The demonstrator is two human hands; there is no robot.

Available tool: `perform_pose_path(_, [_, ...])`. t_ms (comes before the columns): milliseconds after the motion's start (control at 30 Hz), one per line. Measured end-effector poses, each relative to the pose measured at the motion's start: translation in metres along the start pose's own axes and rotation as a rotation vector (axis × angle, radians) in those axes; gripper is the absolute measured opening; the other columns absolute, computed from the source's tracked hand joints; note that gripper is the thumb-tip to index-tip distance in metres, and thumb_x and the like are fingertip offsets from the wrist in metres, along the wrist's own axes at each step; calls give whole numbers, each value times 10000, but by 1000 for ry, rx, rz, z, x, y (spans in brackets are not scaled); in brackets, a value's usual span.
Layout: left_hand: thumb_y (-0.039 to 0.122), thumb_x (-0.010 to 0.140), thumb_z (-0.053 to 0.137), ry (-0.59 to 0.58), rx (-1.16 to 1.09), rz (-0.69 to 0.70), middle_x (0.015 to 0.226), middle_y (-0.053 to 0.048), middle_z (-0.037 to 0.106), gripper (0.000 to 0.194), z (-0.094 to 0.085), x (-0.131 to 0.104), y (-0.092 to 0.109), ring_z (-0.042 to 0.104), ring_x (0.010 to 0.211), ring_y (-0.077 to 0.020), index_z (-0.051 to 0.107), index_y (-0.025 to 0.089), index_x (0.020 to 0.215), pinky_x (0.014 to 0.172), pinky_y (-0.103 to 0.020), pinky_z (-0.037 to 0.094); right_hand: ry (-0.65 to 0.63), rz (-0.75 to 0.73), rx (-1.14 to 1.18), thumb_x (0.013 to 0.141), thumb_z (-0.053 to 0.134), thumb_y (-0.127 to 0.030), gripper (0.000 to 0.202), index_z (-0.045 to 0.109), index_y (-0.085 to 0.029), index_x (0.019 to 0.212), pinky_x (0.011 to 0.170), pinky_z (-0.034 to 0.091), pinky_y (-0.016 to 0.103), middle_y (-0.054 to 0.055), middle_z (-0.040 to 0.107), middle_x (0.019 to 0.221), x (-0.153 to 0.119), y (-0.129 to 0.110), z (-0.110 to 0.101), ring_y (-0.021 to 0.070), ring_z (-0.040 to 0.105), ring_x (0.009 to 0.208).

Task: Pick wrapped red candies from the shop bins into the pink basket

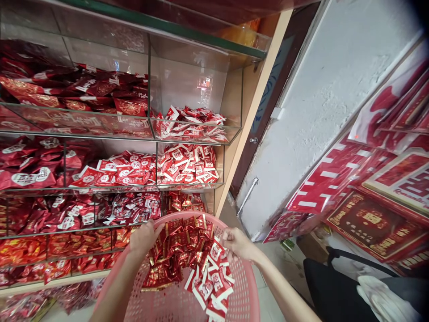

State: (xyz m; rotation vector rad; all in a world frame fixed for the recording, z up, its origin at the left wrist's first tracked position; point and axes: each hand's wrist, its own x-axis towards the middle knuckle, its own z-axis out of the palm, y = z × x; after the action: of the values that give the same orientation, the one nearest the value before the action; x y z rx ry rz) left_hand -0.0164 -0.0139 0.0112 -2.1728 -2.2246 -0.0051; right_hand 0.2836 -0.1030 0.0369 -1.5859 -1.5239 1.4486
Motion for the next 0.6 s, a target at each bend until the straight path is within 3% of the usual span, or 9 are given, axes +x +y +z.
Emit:
perform_pose_path(67, [542,841,258,13,5,7,809,-176,653,574,1,0,-1,633,785,-308,566,88,1007,631,-343,441,-48,-27,-59,744,549,-442,299,390,-190,715,316,348,155,-84,474,423,-10,-6,-13,140,596,422])
perform_pose_path(267, [550,839,242,-26,-4,12,831,-183,654,595,2,3,-1,628,803,-312,560,80,1018,628,-338,434,-466,97,-150,658,646,-496,378,489,-170,768,335,341,139,-60,534,575,-27,-18,-41,87,569,413])
perform_pose_path(400, [550,838,251,-60,0,5,868,-178,656,581,-2,2,0,628,830,-301,550,90,1030,654,-335,437,-452,96,-229,703,620,-421,285,509,-171,786,342,337,135,-69,506,549,-20,-11,-39,81,556,399])
perform_pose_path(567, [544,842,256,-62,14,6,865,-176,657,570,-5,1,1,633,826,-309,542,88,1029,658,-352,444,-395,120,-409,711,512,-169,15,501,-178,713,353,329,155,-77,465,468,-13,-7,-31,92,526,364])
perform_pose_path(600, [548,840,259,-62,13,6,859,-173,657,570,-5,1,1,633,823,-312,542,89,1026,655,-353,445,-382,124,-472,704,482,-131,57,511,-180,707,368,330,160,-75,462,452,-13,-8,-29,98,531,373])
